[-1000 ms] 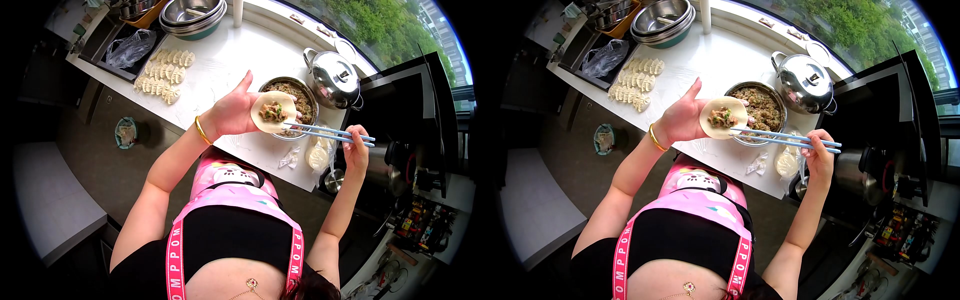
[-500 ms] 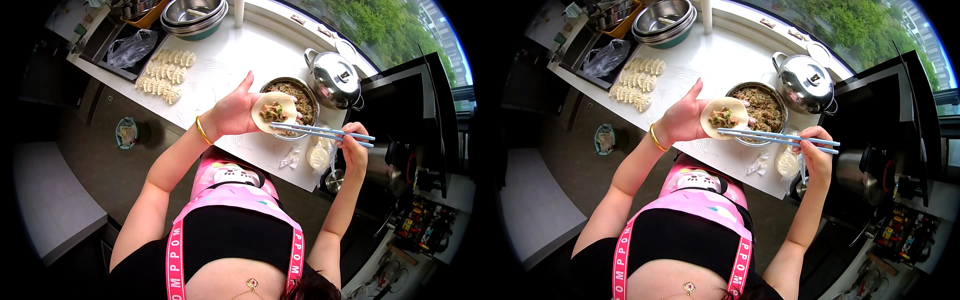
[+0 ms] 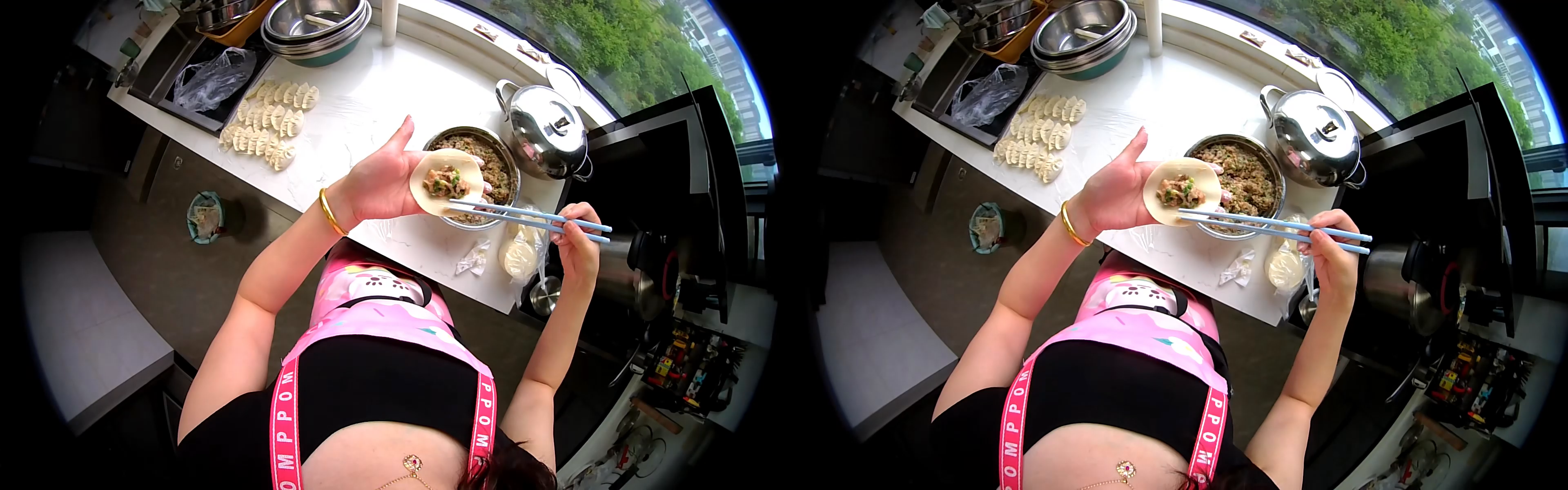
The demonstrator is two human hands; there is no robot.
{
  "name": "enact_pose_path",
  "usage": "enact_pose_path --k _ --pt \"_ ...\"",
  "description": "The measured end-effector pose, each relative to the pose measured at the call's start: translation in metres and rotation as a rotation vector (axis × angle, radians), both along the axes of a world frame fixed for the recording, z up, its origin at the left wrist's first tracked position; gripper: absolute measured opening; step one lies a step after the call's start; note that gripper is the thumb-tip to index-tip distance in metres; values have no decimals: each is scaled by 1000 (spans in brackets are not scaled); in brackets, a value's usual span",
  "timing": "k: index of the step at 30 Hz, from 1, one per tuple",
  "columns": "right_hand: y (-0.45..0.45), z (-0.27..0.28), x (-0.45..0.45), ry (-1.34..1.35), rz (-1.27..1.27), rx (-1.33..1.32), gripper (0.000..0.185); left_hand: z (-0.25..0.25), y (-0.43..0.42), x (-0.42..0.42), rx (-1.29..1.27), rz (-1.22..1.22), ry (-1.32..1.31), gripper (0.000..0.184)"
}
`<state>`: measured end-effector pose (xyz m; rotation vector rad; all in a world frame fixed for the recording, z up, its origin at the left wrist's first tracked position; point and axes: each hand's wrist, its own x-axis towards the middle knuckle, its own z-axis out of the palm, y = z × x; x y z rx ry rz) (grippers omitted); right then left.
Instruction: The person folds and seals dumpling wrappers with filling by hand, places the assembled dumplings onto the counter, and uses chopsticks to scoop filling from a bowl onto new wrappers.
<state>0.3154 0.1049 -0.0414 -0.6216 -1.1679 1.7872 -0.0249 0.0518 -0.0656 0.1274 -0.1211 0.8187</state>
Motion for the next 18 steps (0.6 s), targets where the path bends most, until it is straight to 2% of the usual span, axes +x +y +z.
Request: enact_pose_path --k 2,4,11,13,14,16,17,18 --pt "-2 1 -9 -22 15 -1 11 7 -1 1 -17 2 38 92" --pt "-3 2 -12 -32 7 -2 11 26 -4 5 -120 77 396 92" --pt "3 -4 7 -41 -17 7 10 26 -5 1 -128 121 486 92" --pt "3 -5 14 -57 -41 8 9 14 -1 -1 3 14 13 92" --pt "2 -6 16 -57 -41 8 9 11 -3 -2 3 14 13 92" --pt "1 -6 19 -94 -79 18 10 35 -7 3 -141 125 546 92" --pt "2 -9 22 -94 -82 18 10 27 -5 1 -140 122 546 92" --pt "3 -13 27 -23 -95 4 9 18 -3 -2 -71 83 370 92"
